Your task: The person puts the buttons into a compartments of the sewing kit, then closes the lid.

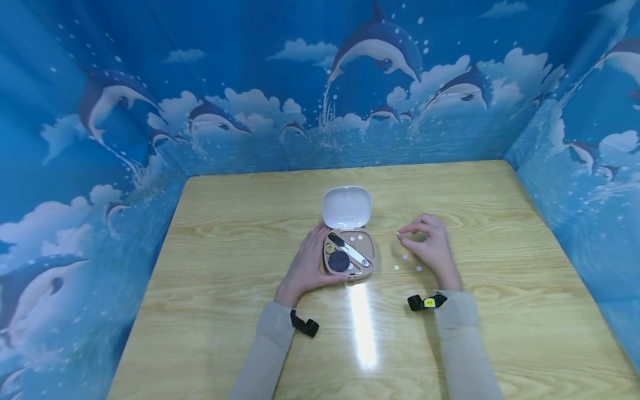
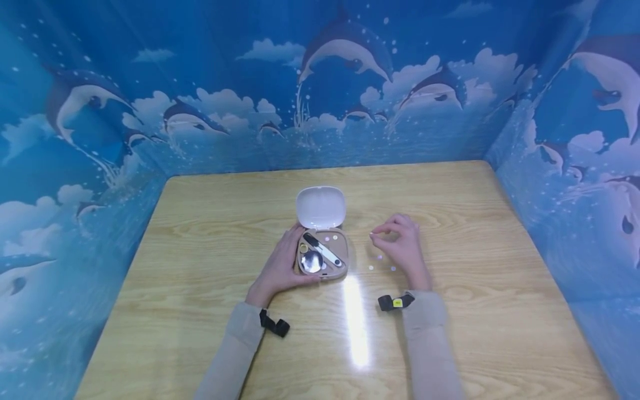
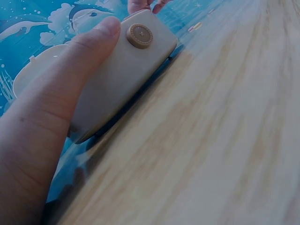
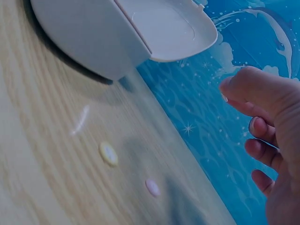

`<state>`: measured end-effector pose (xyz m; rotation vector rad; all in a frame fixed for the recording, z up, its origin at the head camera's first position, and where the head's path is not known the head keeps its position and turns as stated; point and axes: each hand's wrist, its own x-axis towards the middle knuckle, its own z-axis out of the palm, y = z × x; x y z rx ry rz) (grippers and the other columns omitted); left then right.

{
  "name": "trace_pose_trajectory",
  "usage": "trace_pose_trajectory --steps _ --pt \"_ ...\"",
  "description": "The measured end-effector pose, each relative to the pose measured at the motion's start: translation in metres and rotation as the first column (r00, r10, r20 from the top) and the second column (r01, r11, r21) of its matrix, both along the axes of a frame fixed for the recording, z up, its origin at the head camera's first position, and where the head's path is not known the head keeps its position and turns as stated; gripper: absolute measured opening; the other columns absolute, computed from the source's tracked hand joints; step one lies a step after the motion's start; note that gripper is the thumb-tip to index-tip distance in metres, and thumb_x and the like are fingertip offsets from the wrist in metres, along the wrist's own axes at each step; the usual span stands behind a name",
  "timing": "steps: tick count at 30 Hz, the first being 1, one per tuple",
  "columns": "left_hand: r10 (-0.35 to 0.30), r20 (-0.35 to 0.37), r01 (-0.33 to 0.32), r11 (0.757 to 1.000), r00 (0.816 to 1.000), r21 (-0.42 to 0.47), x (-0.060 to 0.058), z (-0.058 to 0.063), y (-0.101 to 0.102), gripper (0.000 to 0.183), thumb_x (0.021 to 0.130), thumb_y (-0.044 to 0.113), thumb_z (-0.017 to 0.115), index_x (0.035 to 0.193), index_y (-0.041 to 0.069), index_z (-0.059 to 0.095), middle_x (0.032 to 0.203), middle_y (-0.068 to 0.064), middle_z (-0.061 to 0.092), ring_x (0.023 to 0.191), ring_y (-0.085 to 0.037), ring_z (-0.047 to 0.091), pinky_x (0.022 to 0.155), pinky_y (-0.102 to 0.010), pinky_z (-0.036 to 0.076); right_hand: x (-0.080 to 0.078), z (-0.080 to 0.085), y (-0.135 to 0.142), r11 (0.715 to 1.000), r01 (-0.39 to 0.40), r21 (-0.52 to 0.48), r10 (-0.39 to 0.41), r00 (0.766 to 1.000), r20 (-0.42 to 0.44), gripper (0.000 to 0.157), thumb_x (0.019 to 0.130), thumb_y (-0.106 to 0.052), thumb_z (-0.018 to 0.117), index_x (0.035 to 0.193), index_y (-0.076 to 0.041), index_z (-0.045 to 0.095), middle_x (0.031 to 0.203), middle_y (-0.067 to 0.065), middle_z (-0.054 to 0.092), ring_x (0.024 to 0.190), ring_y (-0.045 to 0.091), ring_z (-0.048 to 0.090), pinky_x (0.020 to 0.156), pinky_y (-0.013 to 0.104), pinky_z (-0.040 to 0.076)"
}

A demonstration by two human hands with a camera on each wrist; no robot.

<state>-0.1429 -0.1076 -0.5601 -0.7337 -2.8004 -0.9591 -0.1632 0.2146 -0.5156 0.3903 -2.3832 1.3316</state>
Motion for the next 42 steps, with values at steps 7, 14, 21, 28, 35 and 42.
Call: trace_pose_trajectory --steps 7,14,21,28,35,42 --pt "0.0 0.003 0.0 1.0 1.0 0.004 0.001 0.001 0.0 0.13 0.06 0.081 0.074 0.159 0.021 0.015 0.165 0.0 0.015 0.151 -0.018 0.011 0.124 -0.04 0.01 -0.002 0.006 -0.016 0.999 -0.038 -0.035 0.038 0.999 -0.01 0.016 0.067 0.001 0.086 0.078 -0.007 0.076 0.076 0.005 0.058 0.082 0.013 0.045 0.086 0.034 0.032" --pt "-0.003 0.016 0.003 1.0 1.0 0.002 0.001 0.002 0.0 0.131 0.06 0.081 0.074 0.159 0.019 0.015 0.165 -0.001 0.014 0.151 -0.02 0.011 0.124 -0.041 0.01 -0.003 0.006 -0.032 0.995 -0.083 -0.048 0.082 0.997 -0.014 0.016 0.068 0.002 0.085 0.078 -0.008 0.076 0.076 0.005 0.057 0.081 0.013 0.045 0.085 0.033 0.033" --pt "0.0 0.015 0.0 1.0 1.0 0.007 0.001 0.002 -0.001 0.131 0.06 0.082 0.073 0.159 0.019 0.016 0.165 -0.001 0.015 0.151 -0.019 0.012 0.124 -0.041 0.01 -0.003 0.004 -0.048 0.993 -0.116 -0.036 0.117 0.993 0.025 0.017 0.068 0.0 0.086 0.079 -0.011 0.077 0.08 0.001 0.06 0.084 0.014 0.047 0.089 0.036 0.032" --pt "-0.004 0.016 0.004 1.0 1.0 -0.005 0.001 0.001 0.0 0.131 0.06 0.084 0.071 0.159 0.019 0.014 0.165 -0.001 0.013 0.151 -0.018 0.011 0.124 -0.042 0.01 -0.002 0.0 -0.059 0.989 -0.141 -0.035 0.143 0.989 0.038 0.018 0.068 -0.003 0.087 0.079 -0.011 0.076 0.081 -0.002 0.06 0.084 0.015 0.048 0.091 0.038 0.032" --pt "0.002 0.017 -0.001 1.0 1.0 -0.018 0.0 0.001 0.0 0.132 0.06 0.086 0.068 0.16 0.022 0.012 0.166 0.001 0.011 0.151 -0.015 0.009 0.124 -0.04 0.009 0.001 -0.006 -0.067 0.988 -0.15 -0.018 0.151 0.983 0.106 0.017 0.07 -0.009 0.088 0.079 -0.015 0.076 0.083 -0.004 0.061 0.087 0.016 0.049 0.107 0.059 0.023" --pt "0.001 0.006 -0.001 1.0 1.0 -0.016 0.001 0.001 0.0 0.132 0.06 0.087 0.067 0.16 0.019 0.013 0.166 -0.001 0.013 0.151 -0.016 0.011 0.124 -0.04 0.009 0.003 -0.013 -0.071 0.986 -0.166 0.01 0.163 0.976 0.146 0.016 0.071 -0.009 0.088 0.081 -0.015 0.076 0.085 -0.003 0.062 0.087 0.016 0.049 0.102 0.054 0.027"
